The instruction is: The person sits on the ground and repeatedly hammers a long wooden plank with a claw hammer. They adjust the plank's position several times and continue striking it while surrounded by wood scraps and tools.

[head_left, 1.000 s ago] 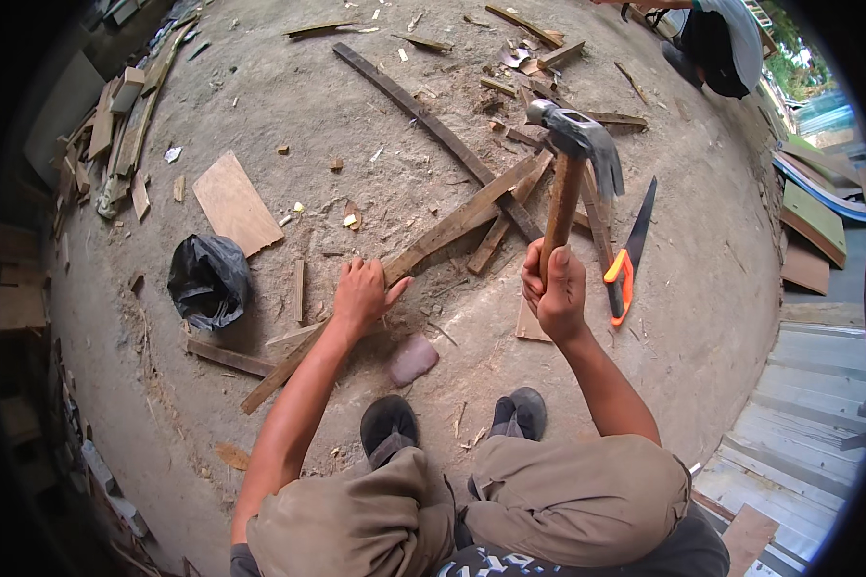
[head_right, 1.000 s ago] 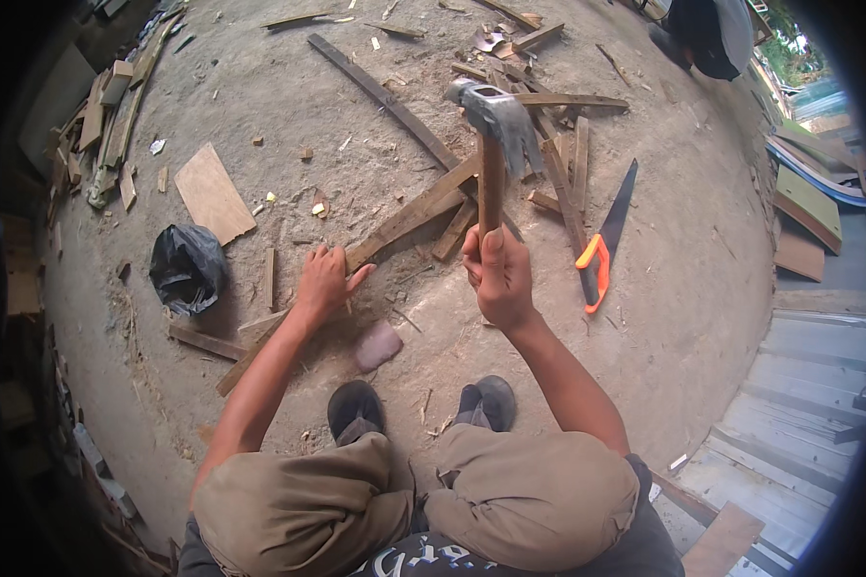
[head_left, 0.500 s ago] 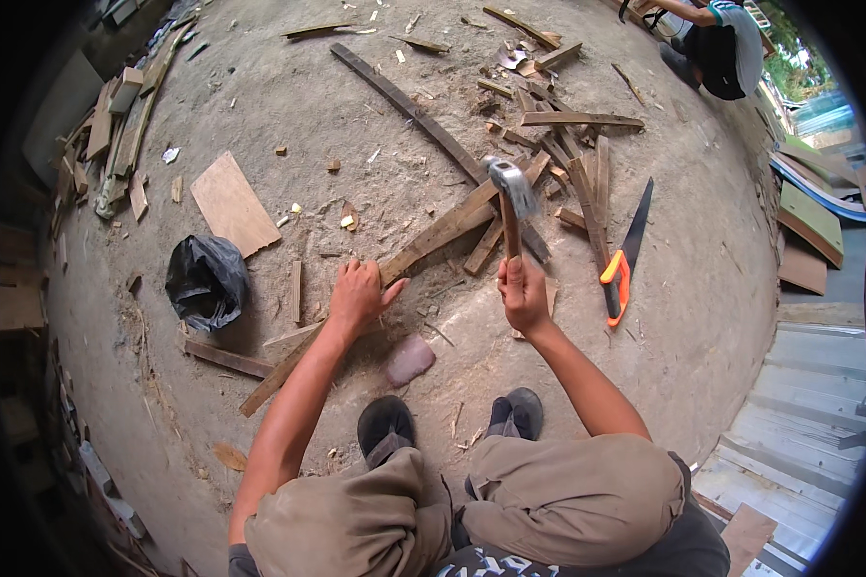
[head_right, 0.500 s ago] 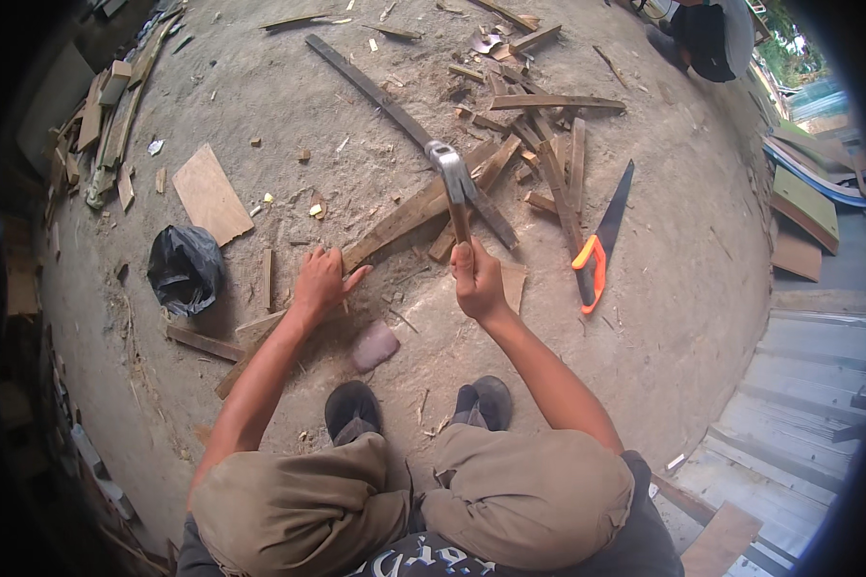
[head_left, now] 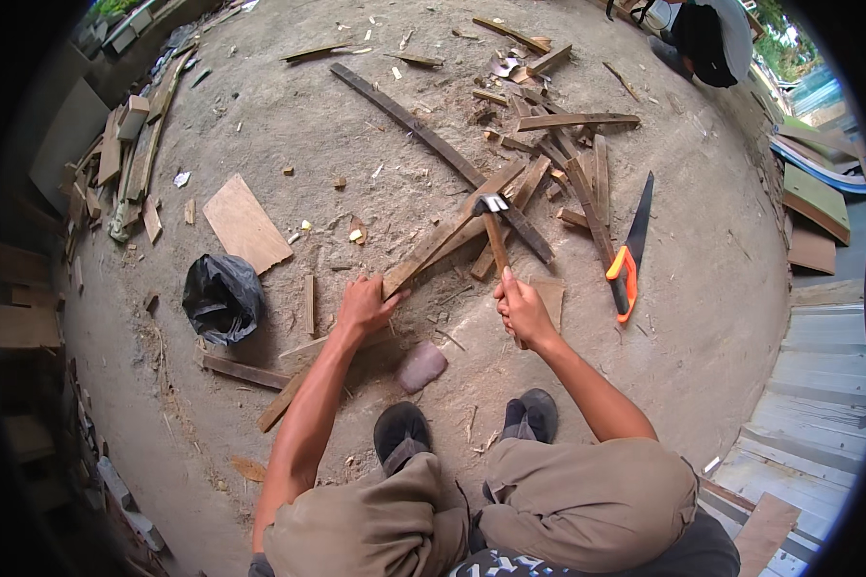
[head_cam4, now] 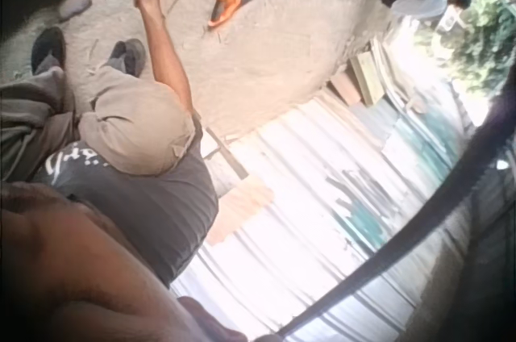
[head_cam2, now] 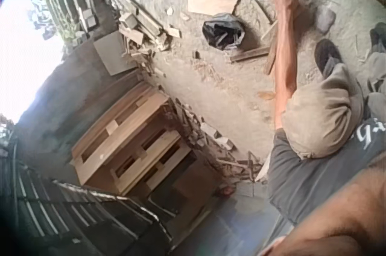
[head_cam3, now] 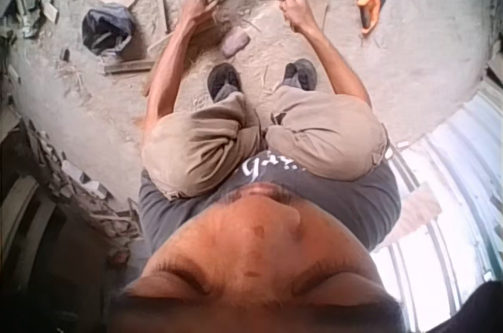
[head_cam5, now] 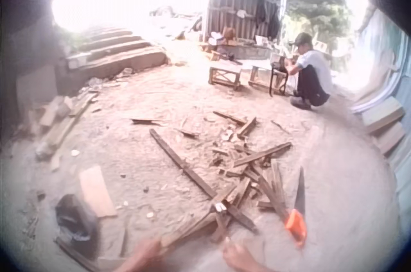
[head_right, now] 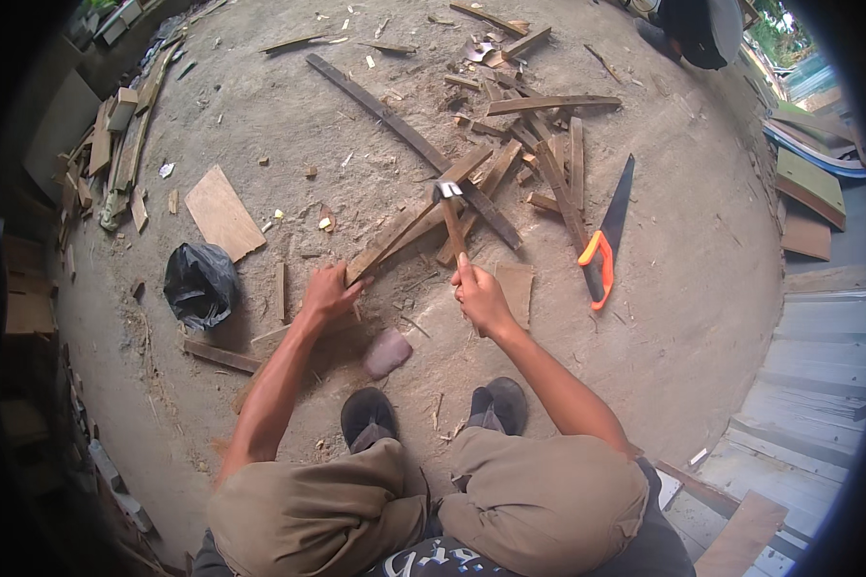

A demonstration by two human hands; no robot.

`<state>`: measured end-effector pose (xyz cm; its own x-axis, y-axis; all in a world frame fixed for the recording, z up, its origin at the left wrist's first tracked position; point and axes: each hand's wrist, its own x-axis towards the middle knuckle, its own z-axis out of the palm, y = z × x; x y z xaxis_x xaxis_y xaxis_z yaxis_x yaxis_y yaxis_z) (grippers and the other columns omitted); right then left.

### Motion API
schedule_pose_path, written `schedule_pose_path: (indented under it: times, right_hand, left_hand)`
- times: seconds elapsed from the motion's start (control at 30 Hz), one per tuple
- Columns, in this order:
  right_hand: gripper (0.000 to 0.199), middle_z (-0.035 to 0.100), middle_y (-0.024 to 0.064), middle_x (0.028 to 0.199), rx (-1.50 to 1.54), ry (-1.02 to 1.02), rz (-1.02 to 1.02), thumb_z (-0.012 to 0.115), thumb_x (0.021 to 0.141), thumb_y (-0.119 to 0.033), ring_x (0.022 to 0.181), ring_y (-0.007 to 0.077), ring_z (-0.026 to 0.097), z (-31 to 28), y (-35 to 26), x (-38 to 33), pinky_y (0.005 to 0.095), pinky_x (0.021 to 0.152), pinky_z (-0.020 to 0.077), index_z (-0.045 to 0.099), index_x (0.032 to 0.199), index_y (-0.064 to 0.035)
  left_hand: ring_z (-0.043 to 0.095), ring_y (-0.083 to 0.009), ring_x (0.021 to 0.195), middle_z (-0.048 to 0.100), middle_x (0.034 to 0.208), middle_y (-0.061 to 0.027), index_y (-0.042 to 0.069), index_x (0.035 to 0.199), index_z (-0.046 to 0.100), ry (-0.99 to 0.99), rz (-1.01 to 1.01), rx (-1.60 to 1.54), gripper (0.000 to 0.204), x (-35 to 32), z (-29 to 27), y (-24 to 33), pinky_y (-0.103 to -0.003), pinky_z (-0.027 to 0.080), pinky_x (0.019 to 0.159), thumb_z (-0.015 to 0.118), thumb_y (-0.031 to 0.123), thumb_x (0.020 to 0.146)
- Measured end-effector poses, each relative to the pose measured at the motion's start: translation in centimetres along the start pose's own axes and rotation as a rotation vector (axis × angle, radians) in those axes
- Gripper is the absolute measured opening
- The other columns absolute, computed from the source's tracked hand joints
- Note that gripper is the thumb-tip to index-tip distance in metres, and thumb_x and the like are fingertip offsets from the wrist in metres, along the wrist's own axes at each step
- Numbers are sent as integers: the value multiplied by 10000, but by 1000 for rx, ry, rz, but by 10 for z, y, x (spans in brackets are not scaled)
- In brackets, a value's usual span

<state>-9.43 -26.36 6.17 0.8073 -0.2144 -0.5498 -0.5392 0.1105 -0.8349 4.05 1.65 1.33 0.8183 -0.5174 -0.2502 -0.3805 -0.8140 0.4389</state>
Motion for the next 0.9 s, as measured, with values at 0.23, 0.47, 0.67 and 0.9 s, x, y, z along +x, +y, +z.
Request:
schedule_pose_path:
  times: [0.23, 0.47, 0.67, 0.9]
  right_hand:
    - [287, 536, 17, 754, 194, 183, -423, 585, 1041, -311, 603, 73, 559, -3, -13, -29, 248, 452, 446, 491, 1019, -40]
    - [306, 590, 30, 744, 17, 115, -319, 663, 999, -284, 602, 69, 568, -10, -58, -55, 246, 505, 448, 533, 1070, -17]
    - [329, 620, 58, 729, -164, 193, -428, 692, 978, -279, 610, 114, 572, 1, -53, -63, 312, 553, 450, 573, 1068, 14]
    - [329, 597, 85, 644, -258, 191, -399, 699, 968, -266, 610, 139, 605, 2, -51, -69, 326, 551, 456, 564, 1059, 20]
  left_hand:
    - [496, -111, 693, 548, 758, -7, 56, 825, 590, -349, -90, -847, 502, -23, -26, 5, -295, 401, 634, 641, 540, 949]
    - [486, -131, 695, 524, 710, -13, 49, 771, 568, -431, 142, -1116, 478, -50, -49, 31, -305, 400, 670, 596, 482, 971]
    - [516, -126, 716, 564, 757, -24, 39, 812, 590, -434, 98, -1145, 423, -66, -47, 32, -295, 412, 682, 635, 436, 951]
    - [532, -115, 649, 575, 714, -7, 40, 851, 617, -403, 85, -1066, 354, -71, -45, 27, -289, 440, 623, 722, 370, 920]
